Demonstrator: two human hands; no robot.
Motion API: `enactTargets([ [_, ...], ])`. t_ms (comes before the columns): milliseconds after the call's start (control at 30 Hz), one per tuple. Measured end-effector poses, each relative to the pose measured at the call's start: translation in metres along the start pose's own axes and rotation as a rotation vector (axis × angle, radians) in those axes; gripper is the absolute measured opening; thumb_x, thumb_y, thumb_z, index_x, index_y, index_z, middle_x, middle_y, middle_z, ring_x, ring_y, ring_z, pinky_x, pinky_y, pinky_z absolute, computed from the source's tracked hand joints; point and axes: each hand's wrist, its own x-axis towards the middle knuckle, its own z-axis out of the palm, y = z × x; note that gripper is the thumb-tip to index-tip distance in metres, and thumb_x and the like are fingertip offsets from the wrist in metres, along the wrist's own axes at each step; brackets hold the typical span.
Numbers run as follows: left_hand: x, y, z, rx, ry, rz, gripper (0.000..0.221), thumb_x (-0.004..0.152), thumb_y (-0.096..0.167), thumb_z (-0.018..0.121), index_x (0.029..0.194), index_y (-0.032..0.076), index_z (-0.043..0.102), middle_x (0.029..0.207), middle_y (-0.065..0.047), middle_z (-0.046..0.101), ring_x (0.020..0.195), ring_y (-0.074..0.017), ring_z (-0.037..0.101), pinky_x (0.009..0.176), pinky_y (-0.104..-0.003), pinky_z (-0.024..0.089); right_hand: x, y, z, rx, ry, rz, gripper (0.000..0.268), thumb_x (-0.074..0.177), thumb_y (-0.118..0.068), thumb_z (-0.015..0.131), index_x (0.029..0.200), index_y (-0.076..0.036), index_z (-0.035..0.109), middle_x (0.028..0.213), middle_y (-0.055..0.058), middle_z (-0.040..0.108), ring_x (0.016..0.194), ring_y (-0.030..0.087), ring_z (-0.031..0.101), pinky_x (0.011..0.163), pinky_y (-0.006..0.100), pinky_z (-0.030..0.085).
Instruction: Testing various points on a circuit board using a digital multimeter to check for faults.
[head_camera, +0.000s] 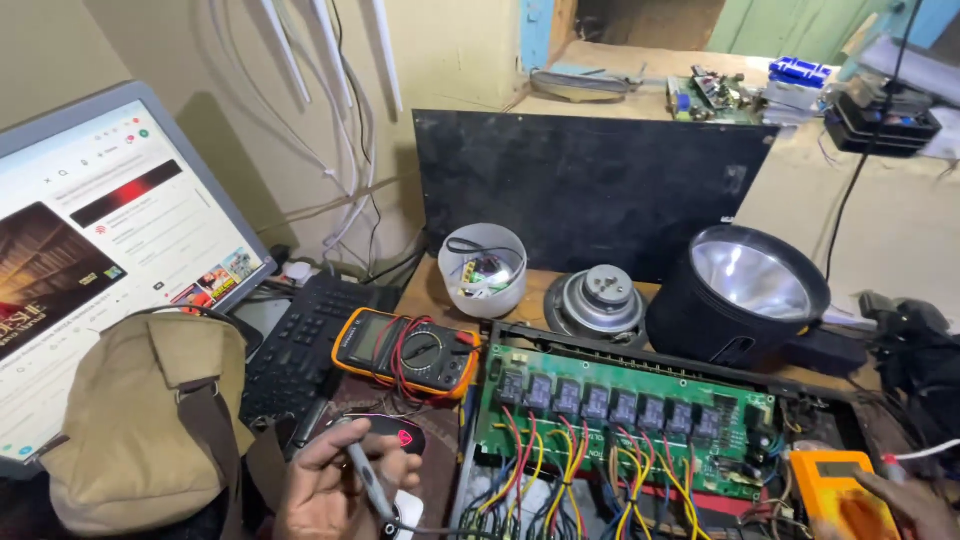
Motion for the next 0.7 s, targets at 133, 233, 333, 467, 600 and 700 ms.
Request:
enactTargets([
  [133, 0.013, 0.0, 0.024, -0.095, -0.139, -0.09, 0.049, 0.092, 0.027, 0.058, 0.126, -0.008, 0.057, 0.086, -0.037, 0.077, 0.062, -0.0447, 0.078, 0.05, -0.046, 0.062, -0.044, -0.272, -0.049, 0.926, 0.564, 0.72, 0.015, 0.104, -0.006, 0.07, 0.115, 0.003, 0.073, 0.111, 0.02, 0.071, 0.095, 0.025, 0.068, 0.093, 0.032, 0.052],
  [233, 0.001, 0.055, 0.068, 0.054, -0.107, -0.229, 0.049, 0.093, 0.032, 0.052, 0.115, -0.009, 0.069, 0.092, -0.035, 0.082, 0.08, -0.0441, 0.082, 0.072, -0.045, 0.064, -0.029, -0.254, -0.048, 1.322, 0.171, 1.326, 0.04, 0.111, -0.05, 0.052, 0.138, -0.022, 0.059, 0.13, 0.009, 0.064, 0.11, 0.038, 0.06, 0.101, 0.062, 0.049],
  [333, 0.0, 0.064, 0.098, 0.104, -0.307, 0.012, 0.042, 0.098, 0.035, 0.05, 0.116, 0.005, 0.072, 0.098, -0.017, 0.084, 0.093, -0.0222, 0.081, 0.081, -0.031, 0.06, -0.03, -0.292, -0.079, 0.87, 0.412, 0.793, 0.027, 0.109, -0.015, 0.062, 0.122, 0.005, 0.074, 0.112, 0.024, 0.074, 0.101, 0.032, 0.068, 0.085, 0.045, 0.05],
  [467, 0.002, 0.066, 0.14, 0.413, -0.662, 0.446, 0.028, 0.1, 0.026, 0.053, 0.114, 0.01, 0.071, 0.111, -0.009, 0.081, 0.107, -0.0206, 0.076, 0.091, -0.034, 0.054, -0.091, -0.493, -0.146, -0.194, 0.354, 0.538, 0.092, 0.061, -0.048, 0.089, 0.141, -0.02, 0.055, 0.142, 0.006, 0.063, 0.131, 0.033, 0.058, 0.106, 0.048, 0.048],
  [600, 0.009, 0.034, 0.168, 0.909, -0.92, 0.71, 0.036, 0.104, 0.036, 0.045, 0.127, 0.017, 0.066, 0.099, -0.014, 0.076, 0.094, -0.0373, 0.069, 0.086, -0.052, 0.049, -0.092, -0.501, -0.159, -0.098, 0.409, 0.49, 0.087, 0.065, -0.026, 0.084, 0.146, -0.019, 0.051, 0.147, 0.008, 0.057, 0.136, 0.032, 0.052, 0.111, 0.047, 0.041],
  [700, 0.005, 0.041, 0.172, 1.03, -1.055, 0.474, 0.034, 0.106, 0.042, 0.038, 0.118, 0.021, 0.062, 0.083, -0.015, 0.075, 0.081, -0.041, 0.07, 0.069, -0.053, 0.047, -0.096, -0.475, -0.165, 0.061, 0.391, 0.428, 0.087, 0.06, -0.021, 0.094, 0.139, -0.02, 0.059, 0.146, 0.004, 0.062, 0.134, 0.028, 0.056, 0.11, 0.042, 0.043],
])
